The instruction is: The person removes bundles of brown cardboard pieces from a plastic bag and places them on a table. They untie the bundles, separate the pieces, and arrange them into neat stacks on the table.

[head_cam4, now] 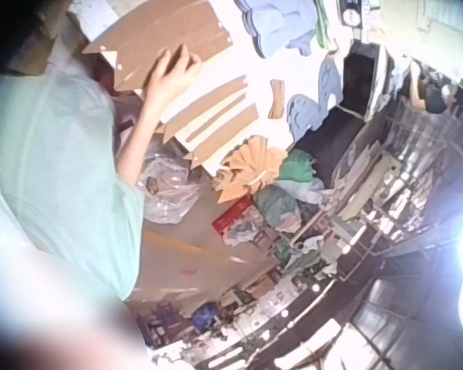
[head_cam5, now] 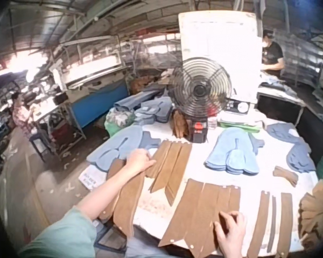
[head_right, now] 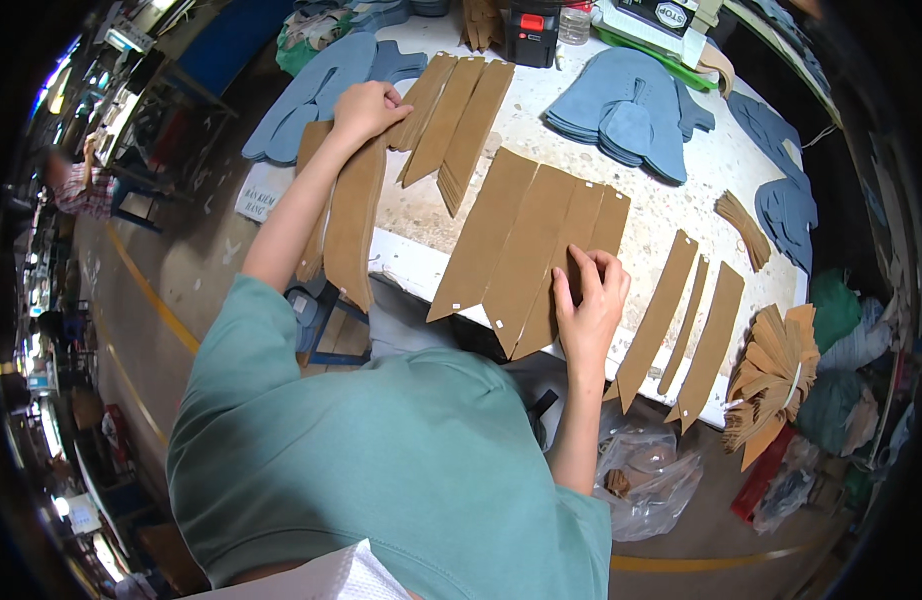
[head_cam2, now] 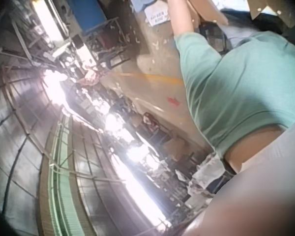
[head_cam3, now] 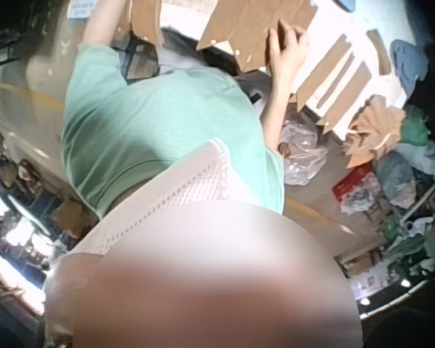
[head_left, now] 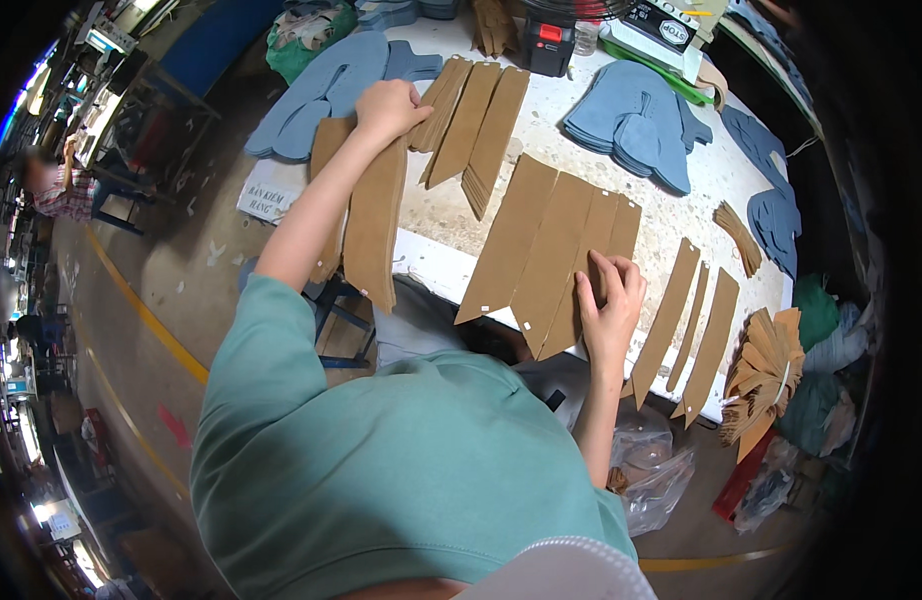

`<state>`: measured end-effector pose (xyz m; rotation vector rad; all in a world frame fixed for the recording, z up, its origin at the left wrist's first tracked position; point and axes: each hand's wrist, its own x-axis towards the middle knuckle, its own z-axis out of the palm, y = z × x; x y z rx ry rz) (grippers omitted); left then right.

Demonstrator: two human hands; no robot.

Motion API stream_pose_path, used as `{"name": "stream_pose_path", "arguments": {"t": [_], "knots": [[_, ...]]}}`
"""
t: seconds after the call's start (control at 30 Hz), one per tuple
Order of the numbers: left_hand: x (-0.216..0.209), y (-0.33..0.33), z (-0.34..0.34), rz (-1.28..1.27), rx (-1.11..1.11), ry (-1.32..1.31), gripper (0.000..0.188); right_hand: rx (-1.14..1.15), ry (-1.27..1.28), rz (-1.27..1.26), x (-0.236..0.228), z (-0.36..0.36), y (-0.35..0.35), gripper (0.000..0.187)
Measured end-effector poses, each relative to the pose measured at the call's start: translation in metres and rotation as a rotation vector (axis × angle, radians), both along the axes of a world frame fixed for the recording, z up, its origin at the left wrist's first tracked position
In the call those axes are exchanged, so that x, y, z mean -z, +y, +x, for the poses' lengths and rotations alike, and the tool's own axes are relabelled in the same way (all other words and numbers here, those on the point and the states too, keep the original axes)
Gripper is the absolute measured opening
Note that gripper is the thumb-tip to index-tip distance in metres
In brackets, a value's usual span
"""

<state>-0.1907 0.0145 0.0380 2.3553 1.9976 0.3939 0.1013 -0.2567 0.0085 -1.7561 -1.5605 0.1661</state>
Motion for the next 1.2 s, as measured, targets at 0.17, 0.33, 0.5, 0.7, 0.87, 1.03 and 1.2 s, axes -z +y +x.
{"name": "stream_pose_path", "arguments": {"t": [0.17, 0.33, 0.5, 0.7, 0.87, 1.03, 1.2], "knots": [[0.0, -0.001, 0.006, 0.047, -0.071, 0.03, 0.025, -0.009, -0.022, 0.024, 0.003, 0.001, -0.001, 0.032], [-0.012, 0.005, -0.001, 0.004, 0.017, -0.298, 0.03, -0.013, -0.025, 0.004, 0.001, 0.001, 0.0, 0.032], [-0.046, -0.02, 0.013, -0.374, 0.292, -1.129, 0.02, -0.02, 0.198, -0.146, -0.025, 0.004, 0.001, 0.025], [-0.054, -0.119, 0.076, -0.683, 0.649, -1.167, 0.02, -0.347, 0.898, -0.127, -0.048, -0.016, 0.011, 0.019], [-0.036, -0.17, 0.095, -0.769, 0.817, -0.843, 0.016, -0.227, 1.122, -0.057, -0.041, -0.03, 0.021, 0.016], [-0.025, -0.106, 0.052, 0.188, 0.465, -0.208, 0.016, -0.191, 1.1, -0.123, -0.04, -0.008, 0.006, 0.016], [-0.009, -0.056, 0.011, 0.143, 0.102, 0.131, 0.025, -0.177, 1.036, -0.184, -0.038, 0.007, -0.005, 0.026]]}}
